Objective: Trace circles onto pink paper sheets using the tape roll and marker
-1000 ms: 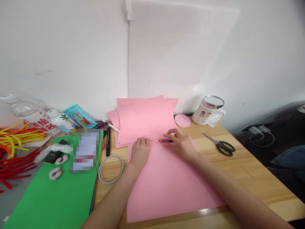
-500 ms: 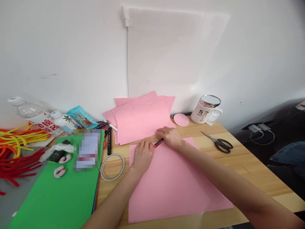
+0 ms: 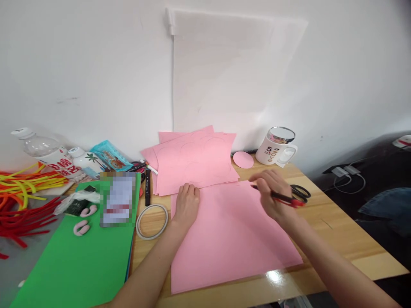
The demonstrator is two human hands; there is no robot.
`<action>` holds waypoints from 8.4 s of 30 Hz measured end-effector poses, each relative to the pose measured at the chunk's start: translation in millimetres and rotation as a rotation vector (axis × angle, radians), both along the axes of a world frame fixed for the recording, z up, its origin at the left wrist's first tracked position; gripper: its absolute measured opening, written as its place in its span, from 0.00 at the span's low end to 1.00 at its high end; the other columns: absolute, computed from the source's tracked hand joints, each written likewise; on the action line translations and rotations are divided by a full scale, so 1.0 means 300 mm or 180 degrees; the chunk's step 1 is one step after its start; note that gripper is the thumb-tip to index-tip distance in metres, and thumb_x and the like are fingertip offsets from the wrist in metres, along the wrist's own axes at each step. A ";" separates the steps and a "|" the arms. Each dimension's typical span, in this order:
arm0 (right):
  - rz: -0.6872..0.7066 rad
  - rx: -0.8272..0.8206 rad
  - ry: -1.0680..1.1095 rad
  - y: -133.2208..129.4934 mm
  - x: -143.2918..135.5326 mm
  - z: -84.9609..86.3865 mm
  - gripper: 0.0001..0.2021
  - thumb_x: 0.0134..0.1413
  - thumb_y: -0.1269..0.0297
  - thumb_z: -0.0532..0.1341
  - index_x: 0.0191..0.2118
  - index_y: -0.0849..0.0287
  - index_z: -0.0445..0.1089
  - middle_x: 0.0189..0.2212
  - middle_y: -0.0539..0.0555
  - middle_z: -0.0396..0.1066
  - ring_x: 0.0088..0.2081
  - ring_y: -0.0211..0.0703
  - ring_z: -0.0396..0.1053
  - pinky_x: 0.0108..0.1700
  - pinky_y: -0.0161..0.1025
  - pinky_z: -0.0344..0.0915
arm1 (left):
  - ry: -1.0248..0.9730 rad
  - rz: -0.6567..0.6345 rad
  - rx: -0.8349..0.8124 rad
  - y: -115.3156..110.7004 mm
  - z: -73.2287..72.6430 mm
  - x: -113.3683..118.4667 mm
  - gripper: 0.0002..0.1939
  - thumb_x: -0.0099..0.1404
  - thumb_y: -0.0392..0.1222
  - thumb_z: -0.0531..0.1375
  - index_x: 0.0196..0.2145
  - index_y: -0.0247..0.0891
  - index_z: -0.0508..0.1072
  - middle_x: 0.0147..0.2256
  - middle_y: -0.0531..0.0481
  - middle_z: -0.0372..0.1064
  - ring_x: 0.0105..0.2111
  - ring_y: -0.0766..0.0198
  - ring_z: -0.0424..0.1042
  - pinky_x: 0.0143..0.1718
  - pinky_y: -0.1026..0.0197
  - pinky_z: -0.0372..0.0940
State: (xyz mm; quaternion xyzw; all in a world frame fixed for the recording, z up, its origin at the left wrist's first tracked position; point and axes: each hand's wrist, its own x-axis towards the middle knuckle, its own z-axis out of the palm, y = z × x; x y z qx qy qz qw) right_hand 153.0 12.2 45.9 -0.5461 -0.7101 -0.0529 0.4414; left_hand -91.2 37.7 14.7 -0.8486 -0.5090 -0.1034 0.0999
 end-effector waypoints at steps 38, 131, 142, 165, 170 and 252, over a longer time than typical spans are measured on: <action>0.1100 -0.1181 0.0193 -0.200 -0.128 -0.065 0.08 0.60 0.63 0.57 0.46 0.54 0.66 0.43 0.59 0.73 0.45 0.51 0.73 0.44 0.47 0.72 | -0.2173 0.0551 -0.0755 -0.315 -0.046 -0.200 0.36 0.57 0.39 0.64 0.60 0.44 0.52 0.57 0.41 0.59 0.58 0.50 0.61 0.57 0.42 0.59; 0.2717 -0.3567 0.2531 0.192 -0.541 -0.044 0.20 0.53 0.66 0.60 0.52 0.59 0.59 0.27 0.46 0.71 0.29 0.39 0.73 0.34 0.38 0.73 | 0.0197 -0.0242 -0.0036 -0.280 -0.034 -0.081 0.27 0.62 0.40 0.59 0.58 0.40 0.62 0.54 0.32 0.62 0.54 0.39 0.64 0.50 0.41 0.63; 0.2949 -0.3477 0.1861 0.212 -0.556 -0.038 0.11 0.54 0.66 0.57 0.44 0.58 0.64 0.26 0.46 0.68 0.28 0.41 0.71 0.33 0.42 0.72 | 0.0180 -0.0300 -0.0007 -0.273 -0.047 -0.091 0.27 0.62 0.36 0.58 0.58 0.40 0.60 0.54 0.32 0.61 0.54 0.39 0.64 0.48 0.40 0.64; 0.1132 -0.2611 0.2821 0.123 -0.337 -0.092 0.18 0.50 0.63 0.63 0.45 0.57 0.59 0.28 0.49 0.74 0.30 0.44 0.76 0.39 0.46 0.73 | 0.0033 -0.0290 -0.0439 -0.245 0.014 -0.084 0.19 0.65 0.34 0.56 0.53 0.43 0.68 0.52 0.36 0.60 0.53 0.44 0.61 0.47 0.42 0.64; 0.0815 -0.2549 0.3223 0.049 -0.283 -0.086 0.17 0.46 0.56 0.67 0.39 0.58 0.64 0.26 0.50 0.73 0.29 0.45 0.76 0.39 0.47 0.73 | -0.0206 -0.0313 -0.0820 -0.237 0.074 -0.084 0.16 0.66 0.36 0.56 0.51 0.44 0.69 0.49 0.41 0.61 0.50 0.50 0.60 0.48 0.47 0.62; 0.1869 -0.1324 0.0688 -0.405 -0.407 -0.038 0.13 0.56 0.75 0.54 0.45 0.57 0.68 0.35 0.57 0.73 0.34 0.41 0.72 0.35 0.35 0.70 | 0.0443 -0.0392 -0.2415 -0.124 0.277 -0.057 0.10 0.56 0.35 0.56 0.38 0.42 0.67 0.40 0.48 0.58 0.45 0.55 0.59 0.45 0.56 0.59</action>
